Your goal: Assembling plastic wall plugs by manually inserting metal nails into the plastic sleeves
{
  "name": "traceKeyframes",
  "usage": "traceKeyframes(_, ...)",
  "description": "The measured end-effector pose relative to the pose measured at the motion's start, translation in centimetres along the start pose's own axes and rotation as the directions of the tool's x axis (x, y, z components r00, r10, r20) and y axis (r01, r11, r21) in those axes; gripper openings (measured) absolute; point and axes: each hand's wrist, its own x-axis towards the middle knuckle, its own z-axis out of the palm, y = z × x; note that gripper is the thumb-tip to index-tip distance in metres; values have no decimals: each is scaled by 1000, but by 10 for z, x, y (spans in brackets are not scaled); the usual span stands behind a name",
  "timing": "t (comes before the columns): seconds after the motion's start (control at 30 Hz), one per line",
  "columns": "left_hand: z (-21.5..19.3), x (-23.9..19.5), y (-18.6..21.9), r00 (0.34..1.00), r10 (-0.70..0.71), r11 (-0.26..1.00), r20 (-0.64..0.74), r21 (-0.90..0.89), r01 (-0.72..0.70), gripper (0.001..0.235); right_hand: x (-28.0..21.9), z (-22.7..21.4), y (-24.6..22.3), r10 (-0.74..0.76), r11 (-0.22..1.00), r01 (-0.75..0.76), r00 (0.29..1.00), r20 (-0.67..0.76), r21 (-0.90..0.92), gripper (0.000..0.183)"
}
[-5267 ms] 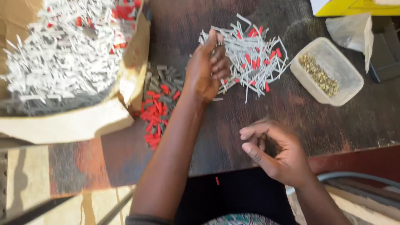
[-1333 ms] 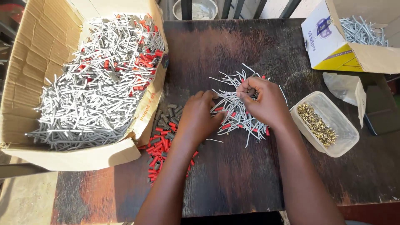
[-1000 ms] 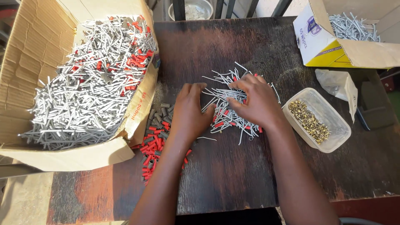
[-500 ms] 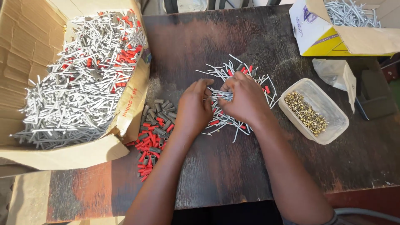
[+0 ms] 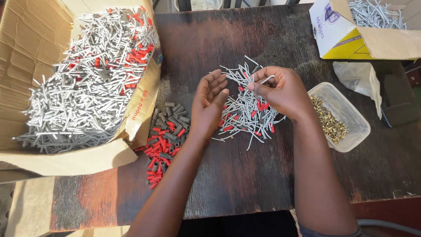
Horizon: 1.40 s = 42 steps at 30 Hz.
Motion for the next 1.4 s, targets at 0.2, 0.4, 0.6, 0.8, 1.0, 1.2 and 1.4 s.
traceKeyframes(0.2, 21, -10, 7, 947, -297, 753, 122, -581, 311, 51, 3, 14, 16, 43, 972, -57, 997, 66, 227, 18)
traceKeyframes(0.4, 19, -8, -25, 958, -269, 697, 95, -668, 262, 44, -16, 43, -46, -97, 995, 97, 989, 112, 3, 27)
traceKeyframes(0.6, 14, -5, -36, 931, -360, 649, 58, -702, 294, 35, -18, 39, -50, -119, 993, 116, 986, 115, 34, 34)
traceKeyframes(0.8, -2, 2, -15, 916, -394, 693, -82, -681, 237, 27, -15, 7, -42, -208, 964, 215, 976, 60, -159, 28)
traceKeyframes(1.0, -14, 6, 11, 920, -344, 802, -186, -568, 185, 26, -24, -2, -53, -70, 854, 200, 959, 275, -480, 37)
traceKeyframes(1.2, -11, 6, 10, 908, -372, 814, -194, -537, 219, 24, -20, 1, -35, -56, 786, 255, 936, 346, -563, 49)
traceKeyframes(1.4, -4, 4, 2, 897, -422, 808, -131, -503, 307, 20, -14, 2, -22, -116, 781, 286, 940, 320, -556, 27)
